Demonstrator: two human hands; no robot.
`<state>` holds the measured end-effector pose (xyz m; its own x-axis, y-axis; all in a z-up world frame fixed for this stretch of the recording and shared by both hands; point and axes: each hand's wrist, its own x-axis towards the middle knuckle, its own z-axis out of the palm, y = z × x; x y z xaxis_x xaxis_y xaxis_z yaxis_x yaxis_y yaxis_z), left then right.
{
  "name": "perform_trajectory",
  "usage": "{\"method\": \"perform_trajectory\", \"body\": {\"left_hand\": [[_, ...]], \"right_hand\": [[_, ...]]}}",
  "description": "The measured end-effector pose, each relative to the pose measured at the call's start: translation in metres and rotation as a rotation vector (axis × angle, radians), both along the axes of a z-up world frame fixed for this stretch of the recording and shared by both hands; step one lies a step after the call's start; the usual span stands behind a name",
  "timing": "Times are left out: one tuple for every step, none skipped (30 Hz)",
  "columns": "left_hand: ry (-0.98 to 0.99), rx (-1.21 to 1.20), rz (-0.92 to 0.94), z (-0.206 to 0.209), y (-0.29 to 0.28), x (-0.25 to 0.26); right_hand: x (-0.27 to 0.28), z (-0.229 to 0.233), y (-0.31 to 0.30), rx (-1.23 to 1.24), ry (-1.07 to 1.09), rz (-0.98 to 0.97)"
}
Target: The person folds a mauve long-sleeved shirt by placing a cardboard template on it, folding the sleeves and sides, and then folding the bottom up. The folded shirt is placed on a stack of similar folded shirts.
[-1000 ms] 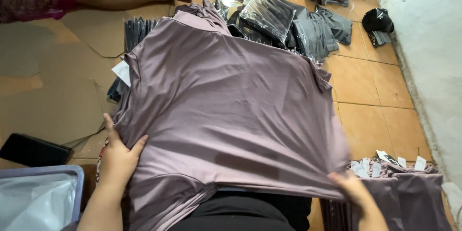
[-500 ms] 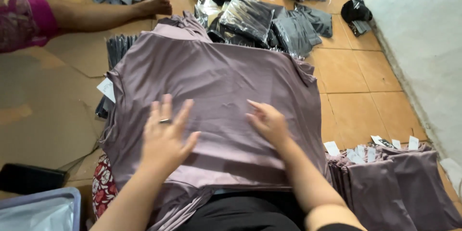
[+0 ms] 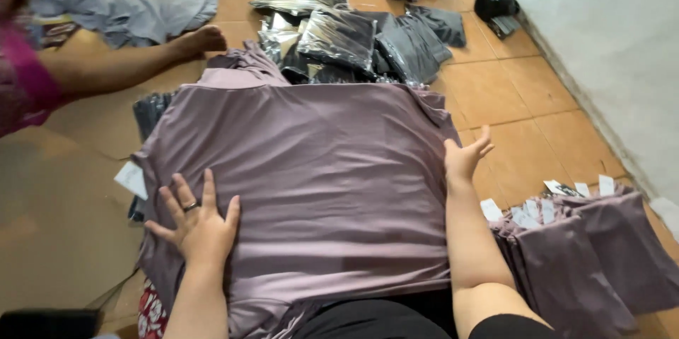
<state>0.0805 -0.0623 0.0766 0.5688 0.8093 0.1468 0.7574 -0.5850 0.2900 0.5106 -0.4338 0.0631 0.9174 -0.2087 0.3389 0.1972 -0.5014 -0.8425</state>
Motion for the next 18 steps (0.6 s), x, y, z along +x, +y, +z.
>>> {"method": "perform_trajectory", "body": {"left_hand": [[-0.001, -0.001, -0.014, 0.000, -0.001, -0.001], [-0.011, 0.010, 0.012, 0.001, -0.001, 0.001], [-0.021, 0.020, 0.038, 0.001, -0.002, 0.003], [-0.021, 0.016, 0.031, 0.003, -0.002, 0.003], [-0.020, -0.004, 0.040, 0.004, -0.003, 0.003], [-0.017, -0.023, 0.052, 0.006, -0.002, 0.003], [-0.015, -0.025, 0.048, 0.005, -0.004, 0.002], [-0.018, -0.008, 0.051, 0.004, -0.004, 0.001], [-0.021, 0.009, 0.054, 0.004, -0.004, 0.001], [-0.021, 0.011, 0.053, 0.000, -0.005, 0.001], [-0.055, 0.065, 0.045, -0.003, -0.006, 0.001], [-0.089, 0.122, 0.037, -0.007, -0.007, 0.001], [-0.088, 0.127, 0.036, -0.004, -0.006, 0.002], [-0.058, 0.097, 0.047, -0.004, -0.007, 0.004], [-0.028, 0.067, 0.059, -0.003, -0.007, 0.004], [-0.036, 0.069, 0.068, -0.004, -0.007, 0.006], [-0.021, 0.072, 0.069, -0.006, -0.006, 0.007], [-0.006, 0.074, 0.075, -0.007, -0.006, 0.006]], "right_hand": [[-0.015, 0.010, 0.006, -0.001, -0.001, -0.014], [-0.024, 0.023, 0.015, -0.028, -0.050, 0.091], [-0.033, 0.036, 0.025, -0.056, -0.101, 0.196], [-0.059, 0.048, 0.038, -0.060, -0.100, 0.189], [-0.084, 0.060, 0.052, -0.166, -0.183, 0.567], [-0.108, 0.071, 0.068, -0.270, -0.260, 0.950], [-0.109, 0.064, 0.071, -0.272, -0.257, 0.946], [-0.109, 0.058, 0.077, -0.645, -0.122, 0.987], [-0.109, 0.051, 0.082, -1.018, 0.023, 1.004], [-0.084, 0.044, 0.083, -1.016, 0.022, 1.003], [-0.058, 0.036, 0.085, -0.850, -0.027, 0.948], [-0.034, 0.029, 0.086, -0.682, -0.075, 0.890], [-0.015, 0.030, 0.085, -0.678, -0.076, 0.889], [0.005, 0.032, 0.085, -0.384, 0.045, 0.975], [0.024, 0.034, 0.085, -0.085, 0.166, 1.046], [0.042, 0.028, 0.081, -0.088, 0.157, 1.054], [0.060, 0.023, 0.078, -0.249, 0.196, 0.971], [0.079, 0.017, 0.077, -0.408, 0.232, 0.888]]}}
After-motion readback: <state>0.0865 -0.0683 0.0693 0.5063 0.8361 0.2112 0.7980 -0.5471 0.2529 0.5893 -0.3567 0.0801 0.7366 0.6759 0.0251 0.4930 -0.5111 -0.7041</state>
